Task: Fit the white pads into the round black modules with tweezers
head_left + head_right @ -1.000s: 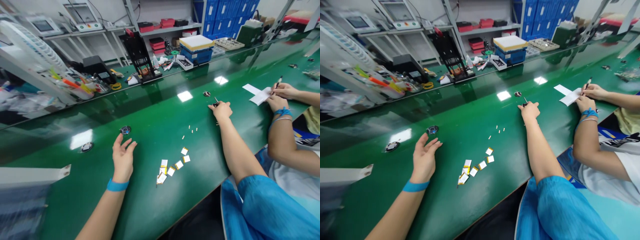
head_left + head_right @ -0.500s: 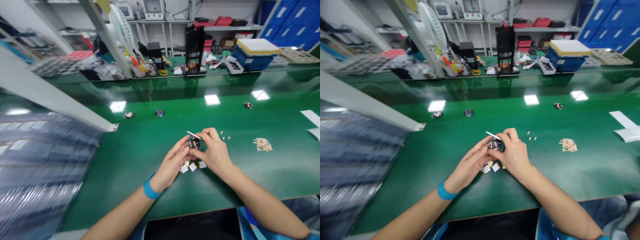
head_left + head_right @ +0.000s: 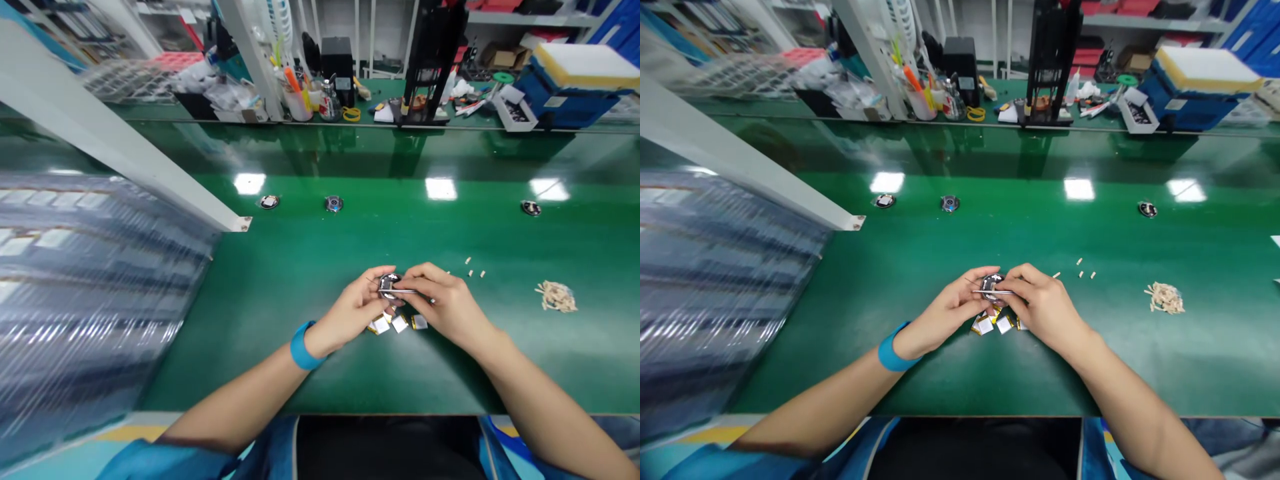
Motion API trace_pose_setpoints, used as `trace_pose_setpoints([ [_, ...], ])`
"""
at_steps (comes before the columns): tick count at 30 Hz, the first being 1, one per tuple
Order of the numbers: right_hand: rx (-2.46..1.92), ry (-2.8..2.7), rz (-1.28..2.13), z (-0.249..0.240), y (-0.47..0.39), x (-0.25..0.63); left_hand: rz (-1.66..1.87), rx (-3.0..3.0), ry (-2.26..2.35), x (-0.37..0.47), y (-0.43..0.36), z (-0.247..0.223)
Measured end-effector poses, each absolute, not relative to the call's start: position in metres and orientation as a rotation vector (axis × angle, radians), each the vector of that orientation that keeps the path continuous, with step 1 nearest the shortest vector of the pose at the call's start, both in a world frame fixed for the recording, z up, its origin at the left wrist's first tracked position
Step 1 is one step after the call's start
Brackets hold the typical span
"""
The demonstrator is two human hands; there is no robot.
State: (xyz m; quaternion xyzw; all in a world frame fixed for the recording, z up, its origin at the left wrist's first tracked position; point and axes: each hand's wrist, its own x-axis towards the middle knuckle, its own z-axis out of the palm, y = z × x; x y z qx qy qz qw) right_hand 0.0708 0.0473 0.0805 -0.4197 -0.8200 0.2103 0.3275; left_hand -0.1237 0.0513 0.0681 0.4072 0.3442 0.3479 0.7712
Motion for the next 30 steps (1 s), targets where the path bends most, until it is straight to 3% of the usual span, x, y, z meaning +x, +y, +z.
trace_pose_setpoints([
  [10, -1.147, -2.213, 0.499, 0.077, 0.046, 0.070, 0.710, 0.976, 0.777, -0.124, 0.049, 0.066],
  [17, -1.218, -2.033, 0.671, 0.087, 0.052, 0.074, 0.688, 0.952, 0.823, -0.122, 0.050, 0.067],
  [25, -2.159, -1.743, -0.077, 0.090, 0.071, 0.154, 0.670, 0.934, 0.813, -0.126, 0.051, 0.071],
  [27, -2.053, -1.690, 0.066, 0.092, 0.070, 0.152, 0.617, 0.971, 0.829, -0.126, 0.051, 0.072],
  [30, -1.656, -1.651, 0.623, 0.092, 0.064, 0.123, 0.546, 1.026, 0.823, -0.124, 0.051, 0.073],
])
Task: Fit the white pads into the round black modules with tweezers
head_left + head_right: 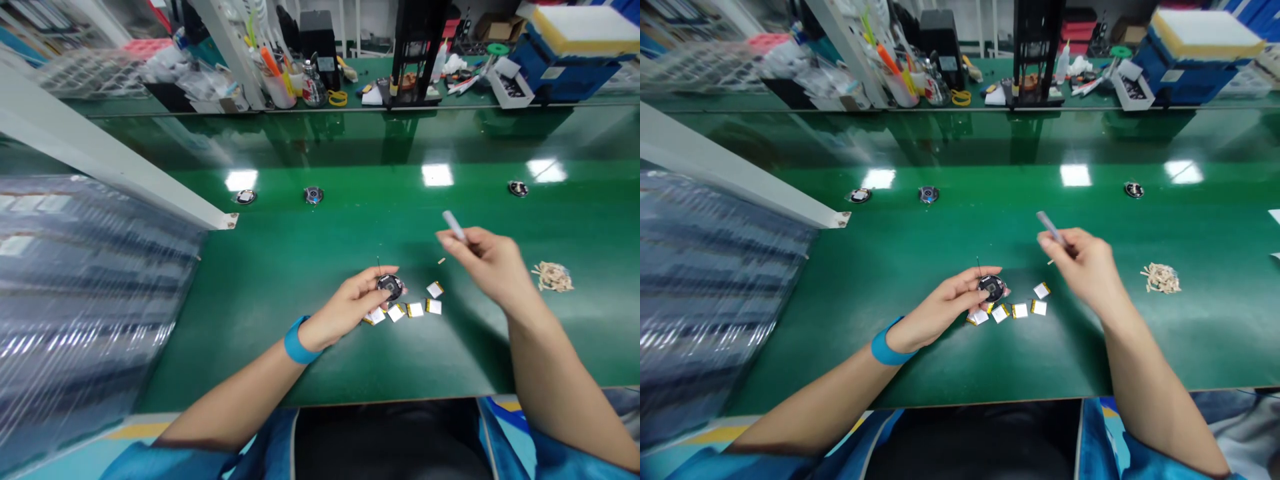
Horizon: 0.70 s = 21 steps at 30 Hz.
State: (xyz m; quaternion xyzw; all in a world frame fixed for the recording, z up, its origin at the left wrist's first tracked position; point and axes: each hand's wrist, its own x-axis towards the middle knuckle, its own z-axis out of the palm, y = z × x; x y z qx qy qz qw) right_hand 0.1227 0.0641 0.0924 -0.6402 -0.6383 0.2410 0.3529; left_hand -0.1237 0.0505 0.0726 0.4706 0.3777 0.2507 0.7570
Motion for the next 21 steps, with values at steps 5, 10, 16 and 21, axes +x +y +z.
trace_pose_setpoints([
  [5, -1.307, -1.727, 1.125, 0.084, 0.053, 0.072, 0.519, 1.138, 0.829, -0.120, 0.049, 0.067],
  [10, -1.307, -1.746, 1.088, 0.080, 0.051, 0.069, 0.508, 1.300, 0.889, -0.121, 0.052, 0.065],
  [16, -1.274, -1.823, 1.002, 0.084, 0.047, 0.068, 0.577, 1.435, 0.980, -0.125, 0.054, 0.068],
  [21, -1.197, -1.882, 0.976, 0.083, 0.045, 0.065, 0.588, 1.537, 1.031, -0.126, 0.054, 0.071],
])
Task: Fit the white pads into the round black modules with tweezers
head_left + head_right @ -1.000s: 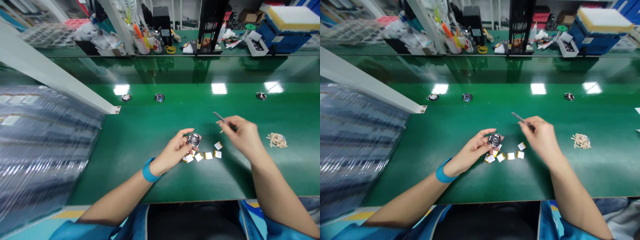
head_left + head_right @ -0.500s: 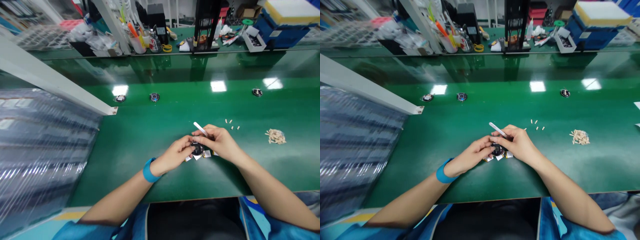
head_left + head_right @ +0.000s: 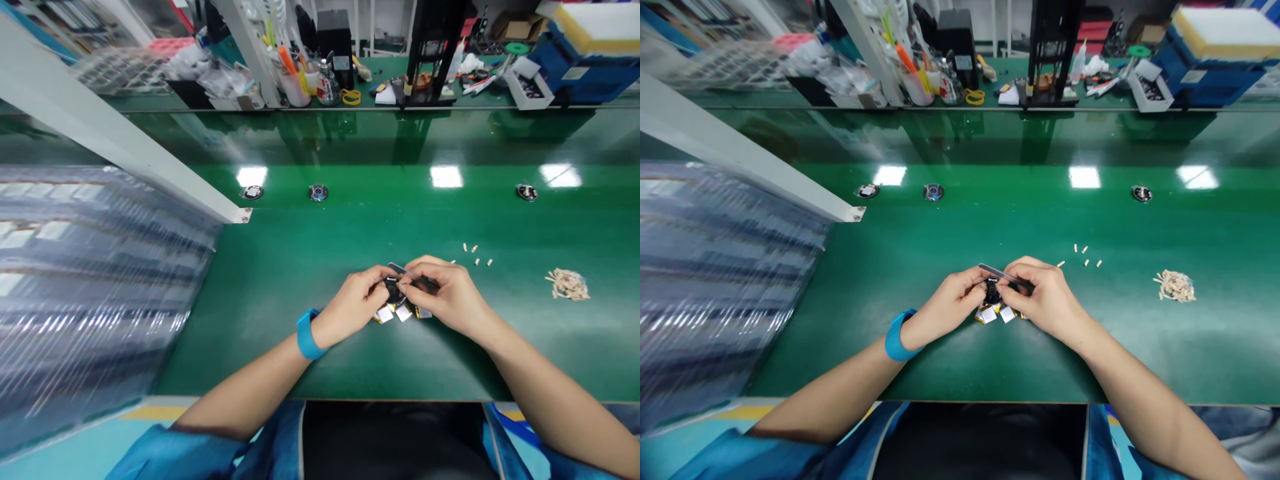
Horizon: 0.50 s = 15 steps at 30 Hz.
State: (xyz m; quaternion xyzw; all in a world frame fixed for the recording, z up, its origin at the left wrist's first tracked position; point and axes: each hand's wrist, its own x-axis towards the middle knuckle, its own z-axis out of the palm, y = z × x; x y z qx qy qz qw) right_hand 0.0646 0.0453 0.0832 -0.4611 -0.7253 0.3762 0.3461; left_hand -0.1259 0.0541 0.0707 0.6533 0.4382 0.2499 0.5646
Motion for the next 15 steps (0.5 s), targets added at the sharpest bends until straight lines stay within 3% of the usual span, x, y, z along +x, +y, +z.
trace_pose_setpoints([
  [15, -1.161, -1.896, 1.002, 0.0820, 0.0483, 0.0644, 0.667, 1.119, 0.942, -0.1252, 0.0589, 0.0771],
])
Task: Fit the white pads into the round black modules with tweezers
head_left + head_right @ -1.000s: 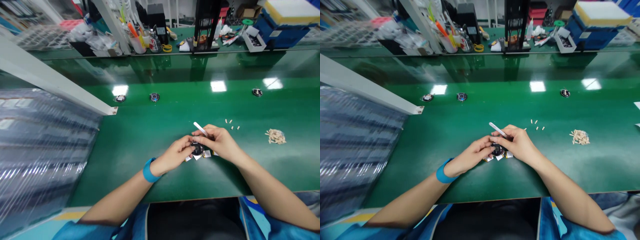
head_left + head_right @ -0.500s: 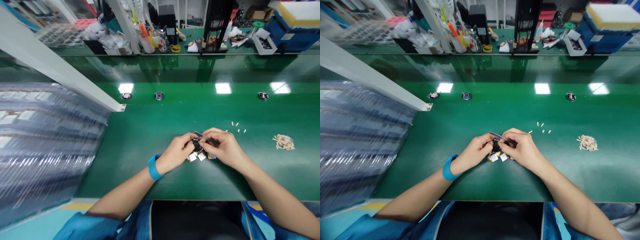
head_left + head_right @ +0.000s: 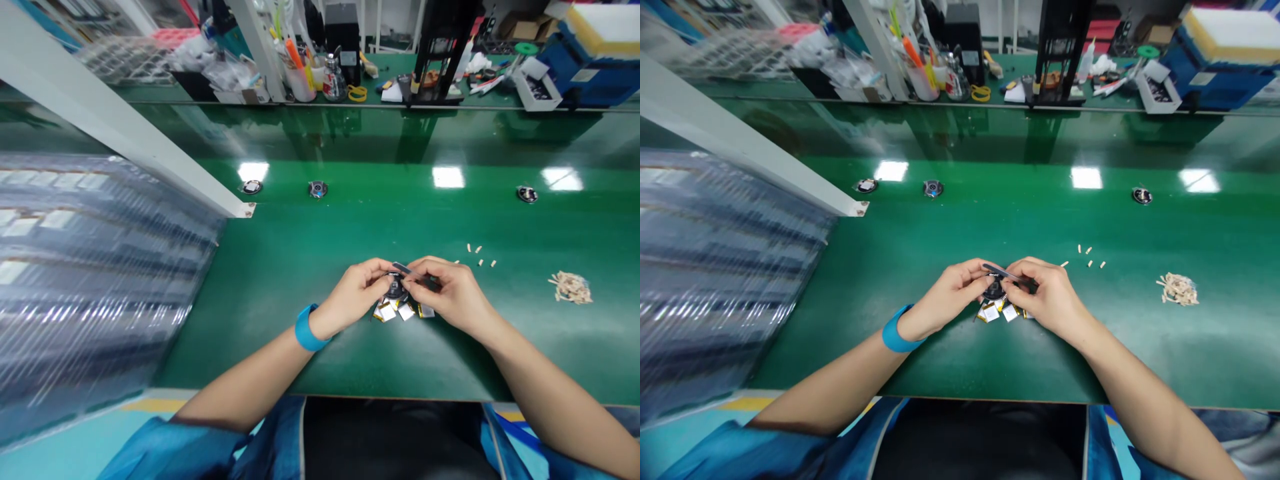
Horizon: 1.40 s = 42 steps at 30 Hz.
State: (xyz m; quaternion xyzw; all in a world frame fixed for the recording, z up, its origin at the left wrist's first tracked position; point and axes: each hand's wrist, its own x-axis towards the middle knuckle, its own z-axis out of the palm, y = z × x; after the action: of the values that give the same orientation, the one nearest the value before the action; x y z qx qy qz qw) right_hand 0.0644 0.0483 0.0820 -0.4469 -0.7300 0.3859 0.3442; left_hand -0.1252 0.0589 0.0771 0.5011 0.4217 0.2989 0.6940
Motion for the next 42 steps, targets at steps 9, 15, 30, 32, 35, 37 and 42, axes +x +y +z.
trace_pose_setpoints([
  [9, -1.210, -1.854, 1.013, 0.077, 0.050, 0.067, 0.676, 1.184, 0.967, -0.128, 0.061, 0.073],
  [15, -1.397, -1.952, 0.850, 0.074, 0.054, 0.076, 0.777, 1.447, 1.191, -0.153, 0.075, 0.079],
  [30, -1.308, -2.651, 0.513, 0.080, 0.040, 0.069, 0.735, 1.444, 1.236, -0.160, 0.080, 0.085],
  [32, -1.283, -2.635, 0.492, 0.079, 0.042, 0.070, 0.728, 1.445, 1.230, -0.160, 0.080, 0.084],
  [35, -1.289, -2.501, 0.577, 0.078, 0.047, 0.074, 0.708, 1.447, 1.218, -0.159, 0.079, 0.082],
  [37, -1.302, -2.357, 0.679, 0.078, 0.051, 0.078, 0.687, 1.451, 1.211, -0.158, 0.078, 0.082],
  [42, -1.463, -2.106, 0.694, 0.076, 0.060, 0.088, 0.648, 1.457, 1.173, -0.155, 0.076, 0.081],
])
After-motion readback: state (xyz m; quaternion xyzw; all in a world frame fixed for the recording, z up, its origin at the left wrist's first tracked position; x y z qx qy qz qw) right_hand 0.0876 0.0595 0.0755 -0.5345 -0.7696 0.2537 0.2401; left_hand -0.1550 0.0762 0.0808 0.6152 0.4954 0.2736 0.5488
